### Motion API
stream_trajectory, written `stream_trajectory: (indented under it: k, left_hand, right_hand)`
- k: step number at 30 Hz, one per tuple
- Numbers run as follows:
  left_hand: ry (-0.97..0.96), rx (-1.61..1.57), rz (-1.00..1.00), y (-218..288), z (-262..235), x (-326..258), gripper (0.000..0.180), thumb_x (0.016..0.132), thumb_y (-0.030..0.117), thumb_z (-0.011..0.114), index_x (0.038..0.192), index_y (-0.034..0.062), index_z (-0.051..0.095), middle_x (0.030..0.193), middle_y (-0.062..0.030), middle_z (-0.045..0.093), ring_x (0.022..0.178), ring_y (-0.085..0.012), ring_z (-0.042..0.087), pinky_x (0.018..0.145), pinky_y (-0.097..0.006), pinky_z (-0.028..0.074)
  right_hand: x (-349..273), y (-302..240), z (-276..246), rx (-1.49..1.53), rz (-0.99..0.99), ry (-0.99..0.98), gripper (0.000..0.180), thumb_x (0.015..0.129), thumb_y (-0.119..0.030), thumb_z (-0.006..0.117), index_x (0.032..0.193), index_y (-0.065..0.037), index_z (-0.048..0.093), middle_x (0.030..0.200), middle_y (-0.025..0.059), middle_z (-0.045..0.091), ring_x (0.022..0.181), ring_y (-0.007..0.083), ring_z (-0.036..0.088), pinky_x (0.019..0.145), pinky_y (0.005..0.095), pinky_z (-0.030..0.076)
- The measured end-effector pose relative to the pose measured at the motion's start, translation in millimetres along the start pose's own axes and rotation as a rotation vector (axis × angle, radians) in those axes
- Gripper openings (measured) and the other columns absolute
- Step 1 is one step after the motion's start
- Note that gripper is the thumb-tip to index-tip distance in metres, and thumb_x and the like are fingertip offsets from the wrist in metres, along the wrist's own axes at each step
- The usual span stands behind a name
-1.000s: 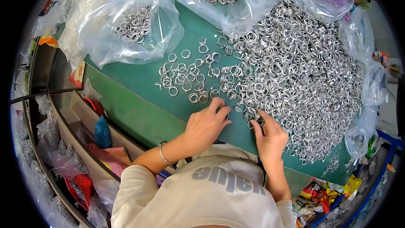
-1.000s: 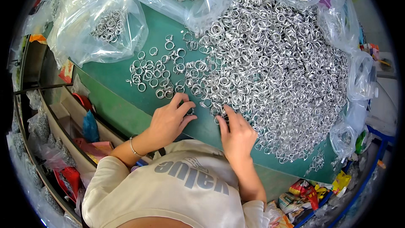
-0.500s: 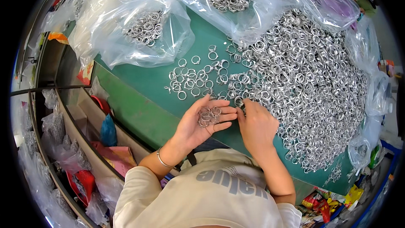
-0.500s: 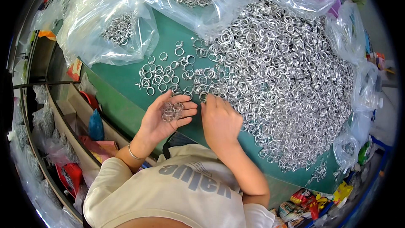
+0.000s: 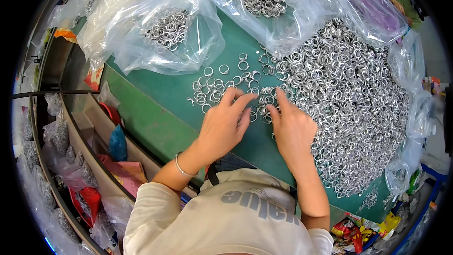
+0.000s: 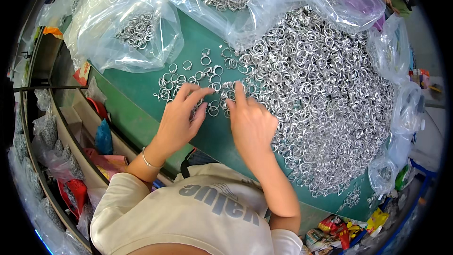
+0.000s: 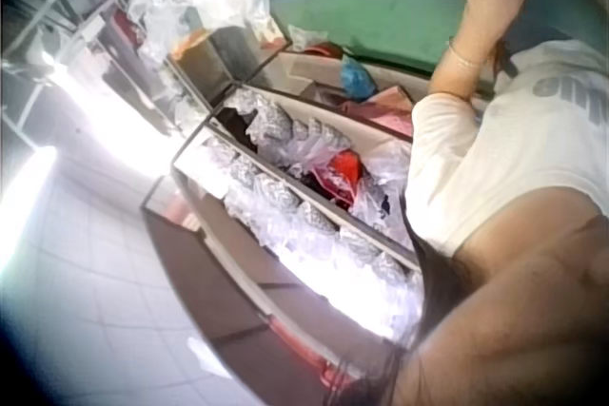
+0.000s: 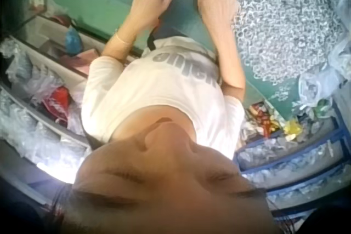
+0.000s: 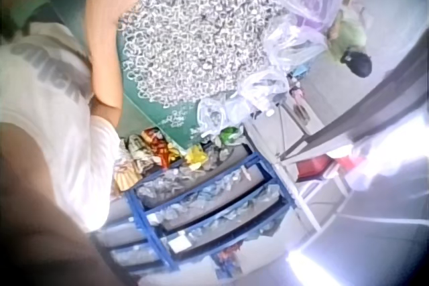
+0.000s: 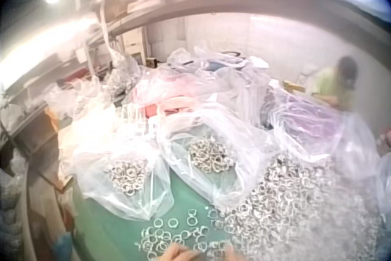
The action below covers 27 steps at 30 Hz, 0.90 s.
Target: The person picks up metal rings from a large pile and puts them into plastic bags on a workbench.
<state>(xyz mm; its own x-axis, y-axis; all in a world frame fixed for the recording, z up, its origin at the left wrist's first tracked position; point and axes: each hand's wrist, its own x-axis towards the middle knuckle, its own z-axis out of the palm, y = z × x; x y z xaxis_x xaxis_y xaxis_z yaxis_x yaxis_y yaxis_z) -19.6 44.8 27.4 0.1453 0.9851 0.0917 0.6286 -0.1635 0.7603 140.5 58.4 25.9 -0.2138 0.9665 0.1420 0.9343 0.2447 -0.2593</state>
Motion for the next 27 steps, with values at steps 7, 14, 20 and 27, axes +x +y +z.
stream_trajectory:
  k: [7, 14, 20, 27]
  left_hand:
    - [-0.069, 0.213, 0.075, -14, -6, 25, 0.019, 0.079, 0.009, 0.064, 0.098, 0.0090, 0.060, 0.095, -0.0071, 0.052, 0.061, -0.0281, 0.058, 0.055, -0.037, 0.046]
    - [-0.123, 0.206, 0.175, -15, 13, 49, 0.015, 0.078, 0.010, 0.064, 0.092, 0.0057, 0.060, 0.090, -0.0087, 0.054, 0.062, -0.0286, 0.057, 0.055, -0.038, 0.046]
    - [-0.137, -0.737, -0.192, -29, -7, 55, 0.011, 0.081, 0.005, 0.057, 0.091, -0.0006, 0.057, 0.077, -0.0061, 0.055, 0.055, -0.0166, 0.049, 0.046, -0.026, 0.039]
    - [-0.118, -1.720, -0.419, -49, -27, 36, 0.022, 0.086, 0.023, 0.047, 0.076, 0.0028, 0.050, 0.079, -0.0165, 0.056, 0.064, -0.0187, 0.053, 0.038, -0.019, 0.036]
  right_hand:
    - [-29, -5, -10, 0.062, -0.203, -0.111, 0.018, 0.073, -0.011, 0.064, 0.090, -0.010, 0.065, 0.057, 0.0037, 0.048, 0.053, 0.0187, 0.058, 0.042, 0.0312, 0.043]
    - [4, 10, -10, 0.214, -0.012, 0.002, 0.015, 0.078, -0.013, 0.065, 0.090, -0.006, 0.063, 0.070, 0.0094, 0.063, 0.056, 0.0272, 0.060, 0.047, 0.0363, 0.045]
    - [14, 6, -8, 0.222, -0.036, -0.003, 0.015, 0.077, -0.015, 0.066, 0.089, -0.006, 0.063, 0.071, 0.0089, 0.063, 0.057, 0.0271, 0.061, 0.048, 0.0364, 0.045]
    - [23, 0, 9, 0.083, -0.176, -0.147, 0.007, 0.080, -0.013, 0.061, 0.081, -0.006, 0.061, 0.070, 0.0085, 0.062, 0.058, 0.0260, 0.061, 0.046, 0.0363, 0.046]
